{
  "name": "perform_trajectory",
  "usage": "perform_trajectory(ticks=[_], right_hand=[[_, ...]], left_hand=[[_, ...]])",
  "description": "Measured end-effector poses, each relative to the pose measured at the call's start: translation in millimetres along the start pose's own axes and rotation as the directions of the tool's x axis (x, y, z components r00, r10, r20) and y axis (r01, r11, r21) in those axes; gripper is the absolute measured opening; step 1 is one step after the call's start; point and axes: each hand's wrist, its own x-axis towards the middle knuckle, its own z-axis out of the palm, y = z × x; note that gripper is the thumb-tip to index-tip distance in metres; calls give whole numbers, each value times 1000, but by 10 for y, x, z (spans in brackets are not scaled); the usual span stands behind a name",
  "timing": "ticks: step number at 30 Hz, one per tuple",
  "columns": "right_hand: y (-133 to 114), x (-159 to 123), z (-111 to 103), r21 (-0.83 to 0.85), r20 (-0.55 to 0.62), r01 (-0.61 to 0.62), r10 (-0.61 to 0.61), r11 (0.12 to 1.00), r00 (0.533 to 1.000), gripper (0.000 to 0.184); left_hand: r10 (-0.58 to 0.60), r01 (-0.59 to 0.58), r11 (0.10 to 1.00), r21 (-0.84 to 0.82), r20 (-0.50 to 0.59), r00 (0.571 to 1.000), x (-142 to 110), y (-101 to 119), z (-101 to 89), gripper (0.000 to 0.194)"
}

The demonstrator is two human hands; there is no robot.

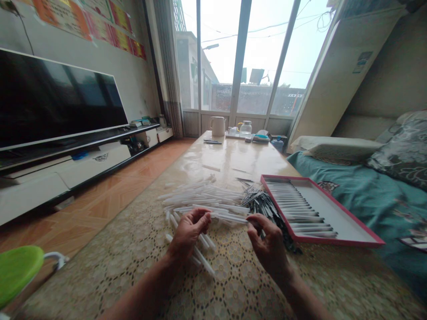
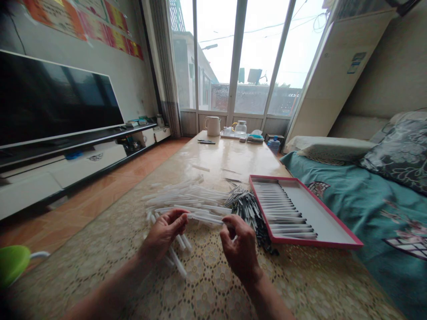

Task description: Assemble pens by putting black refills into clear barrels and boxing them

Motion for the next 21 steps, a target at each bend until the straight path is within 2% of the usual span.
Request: perform_trajectory(ticks=[3, 7, 13, 16, 21], right_hand=[[4, 2, 1, 7, 36, 9, -9, 1000, 999, 15], [30, 6, 12, 7, 169, 47, -48, 999, 984, 14], [30, -22, 54, -245, 356, 202, -106, 948, 928, 20], [-3, -46, 80, -344, 399, 281, -131, 896, 907, 22], [-37, -70, 106, -361, 413, 330, -168, 872, 895, 24]], left_hand=[[10, -11, 1000, 22, 38, 999, 3, -34, 5, 30], [-8, 7, 1000, 24, 40, 999, -9, -45, 13, 33], [18, -22, 998, 51, 79, 997, -43, -12, 70, 33], [23, -30, 997, 75, 92, 996, -49, -28, 93, 35], [11, -23, 996, 91, 131, 991, -62, -92, 98, 34]])
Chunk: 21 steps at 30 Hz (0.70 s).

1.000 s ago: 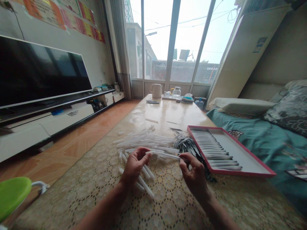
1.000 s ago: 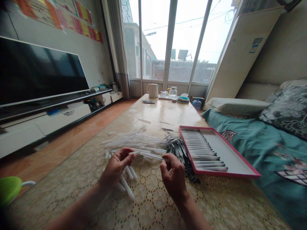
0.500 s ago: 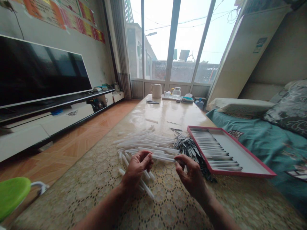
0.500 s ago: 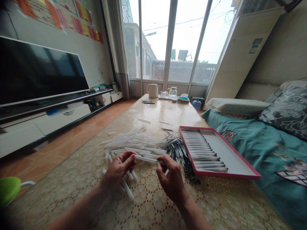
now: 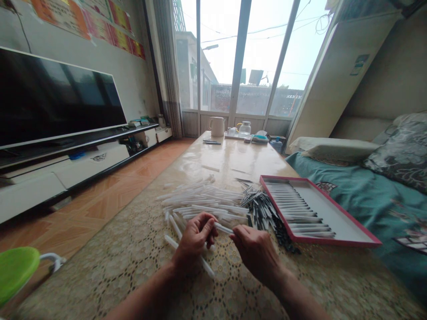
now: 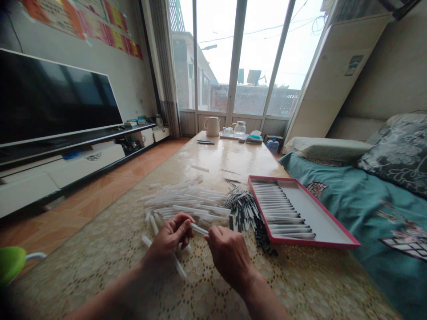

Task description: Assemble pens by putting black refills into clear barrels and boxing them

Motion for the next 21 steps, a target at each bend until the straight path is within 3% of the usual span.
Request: perform_trajectory(ticks=[5, 9, 15, 18, 21], right_hand=[[-17, -18, 26, 60, -1, -25, 25, 998, 1000, 28], [-31, -32, 41, 210, 30, -80, 75, 975, 997, 31], [-12, -21, 12, 547, 160, -221, 158, 807, 974, 38], [7, -3, 0, 623, 221, -259, 152, 738, 963, 42], [28, 24, -9, 626, 231, -265, 151, 733, 961, 41]], left_hand=[[-3, 2, 1000, -17, -12, 1000, -29, -26, 16, 34], [19, -20, 1000, -7, -12, 1000, -57, -30, 17, 31], [58, -58, 998, 10, -3, 998, -126, 26, 41, 26], [72, -73, 997, 17, 7, 997, -129, 33, 56, 26], [65, -66, 997, 30, 14, 998, -97, 12, 64, 29]])
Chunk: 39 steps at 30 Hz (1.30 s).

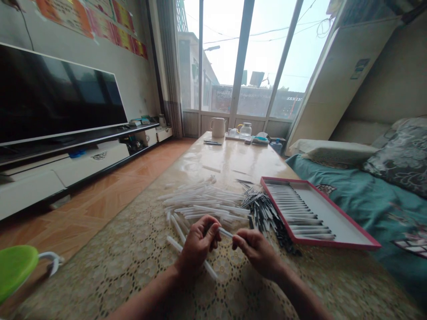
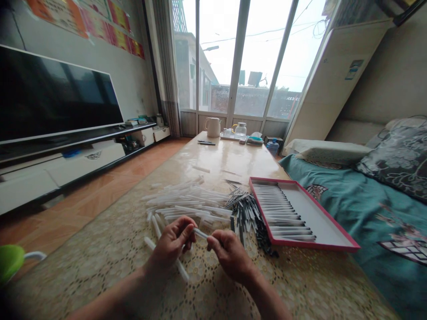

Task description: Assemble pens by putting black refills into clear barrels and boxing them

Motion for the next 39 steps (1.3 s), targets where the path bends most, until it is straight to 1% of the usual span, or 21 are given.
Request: perform_trajectory(ticks=[2, 4, 6, 8, 10, 12, 14, 16, 17, 18, 19, 20, 21, 23, 25, 27, 30, 33, 36, 38, 39], right_hand=[[11, 20, -25, -31, -7, 9, -10, 999, 1000, 40], [33, 38, -71, -78, -25, 21, -23, 997, 999, 38], [57, 52, -148, -118, -104, 20, -32, 993, 994, 37], [67, 60, -262, -108, -225, -6, -18, 994, 974, 36], [53, 60, -415, -48, -312, -41, 25, 998, 950, 34], [25, 45, -602, -7, -331, -79, 72, 997, 941, 32], [11, 12, -812, -40, -321, -127, 107, 991, 941, 28], [51, -40, -1028, -136, -336, -212, 156, 968, 929, 23], [99, -73, -1134, -206, -370, -278, 188, 938, 910, 21], [166, -109, -1233, -297, -418, -358, 217, 885, 882, 20], [249, -150, -1325, -409, -461, -425, 219, 808, 860, 19], [345, -193, -1407, -537, -491, -466, 188, 704, 851, 19], [448, -239, -1477, -643, -504, -483, 147, 595, 851, 20], [652, -331, -1580, -690, -528, -518, 138, 506, 838, 21], [819, -410, -1633, -763, -505, -520, 148, 384, 850, 22], [931, -461, -1644, -816, -460, -492, 174, 304, 871, 24], [1008, -477, -1611, -859, -397, -440, 201, 262, 895, 26], [1030, -446, -1558, -871, -364, -409, 201, 271, 909, 26], [1024, -393, -1484, -864, -385, -409, 136, 295, 913, 25], [980, -339, -1395, -840, -425, -420, 64, 343, 903, 25], [940, -304, -1329, -823, -434, -410, 31, 393, 900, 24]], left_hand=[[-4, 4, 1000, 21, -6, 1000, 23, -9, 1, 31], [4, -2, 998, 64, -28, 1000, 34, -4, -5, 38], [40, -30, 991, 129, -72, 997, 32, 11, -19, 45], [86, -62, 979, 196, -116, 990, 23, 23, -41, 44], [123, -86, 967, 240, -144, 982, 17, 23, -62, 39], [141, -97, 961, 259, -156, 978, 18, 13, -75, 35], [151, -106, 958, 265, -156, 976, 25, 1, -79, 32], [159, -114, 956, 271, -153, 975, 35, -7, -77, 30], [163, -116, 955, 274, -155, 974, 39, -8, -75, 29], [166, -117, 954, 277, -160, 973, 42, -7, -74, 28], [169, -118, 953, 279, -166, 972, 44, -5, -72, 28], [170, -117, 953, 278, -174, 970, 45, -2, -71, 28], [171, -117, 954, 275, -182, 968, 45, 2, -70, 27], [171, -117, 957, 267, -190, 967, 43, 10, -68, 27], [172, -120, 959, 258, -188, 967, 40, 17, -65, 26], [173, -124, 960, 252, -182, 968, 39, 22, -61, 26], [169, -123, 962, 246, -178, 969, 39, 23, -58, 25], [164, -116, 964, 239, -189, 968, 41, 14, -62, 25], [171, -123, 965, 231, -203, 964, 44, 9, -68, 25], [179, -130, 966, 224, -211, 961, 44, 15, -71, 25], [180, -131, 967, 220, -217, 959, 45, 21, -72, 25]])
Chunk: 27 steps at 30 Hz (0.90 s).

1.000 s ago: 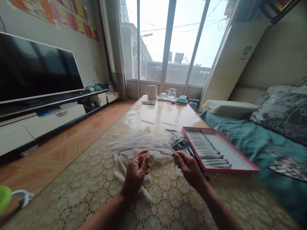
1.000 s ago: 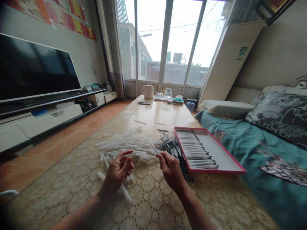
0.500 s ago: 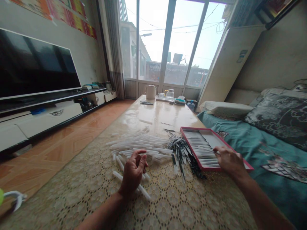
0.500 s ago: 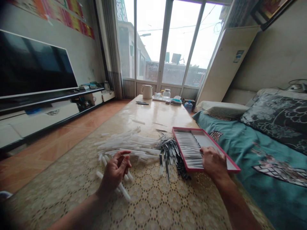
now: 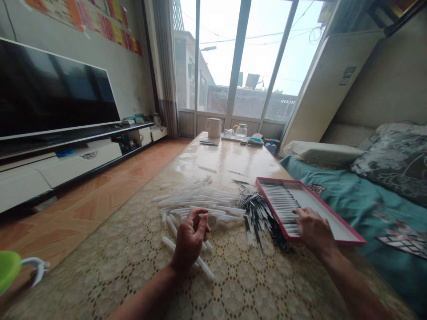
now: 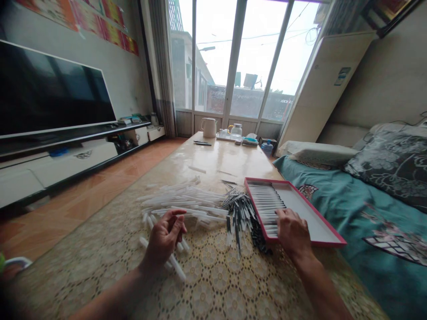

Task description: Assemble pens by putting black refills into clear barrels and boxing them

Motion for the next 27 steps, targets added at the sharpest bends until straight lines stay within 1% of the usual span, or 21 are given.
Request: perform_trajectory(ticks=[2, 4, 6, 8, 11, 14, 18, 20, 23, 27], right_hand=[[-229, -2, -30, 163, -38, 40, -35, 986, 999, 21], [-516, -8, -69, 354, -25, 123, -122, 927, 992, 19], [-809, -10, -95, 477, -5, 171, -192, 862, 981, 18], [-1052, -3, -97, 523, 19, 181, -223, 833, 975, 16], [-1268, 13, -62, 505, 24, 171, -212, 846, 977, 12], [-1338, 17, -15, 491, 17, 168, -203, 855, 979, 8], [-1349, -1, 29, 493, 27, 149, -187, 857, 982, 7], [-1334, -10, 29, 515, 19, 151, -187, 844, 982, 7], [-1277, -15, -13, 592, -22, 171, -196, 788, 980, 9], [-1212, -26, -138, 748, -26, 115, -144, 653, 989, 12]], left_hand=[[-12, 12, 1000, -11, -18, 1000, 8, 12, -7, 25], [-45, 43, 999, -33, -43, 998, 24, 19, -17, 26], [-82, 77, 995, -65, -68, 994, 46, 17, -30, 26], [-103, 96, 991, -89, -84, 991, 66, 5, -40, 27], [-113, 104, 989, -110, -83, 990, 77, -16, -44, 27], [-118, 111, 986, -124, -48, 992, 58, -29, -30, 27], [-117, 118, 988, -104, 11, 993, 20, -31, 0, 26], [-124, 127, 988, -88, 43, 991, 4, -31, 13, 26], [-139, 146, 986, -78, 90, 986, -18, -26, 31, 27], [-178, 212, 965, -153, 210, 961, -35, 8, 64, 30]])
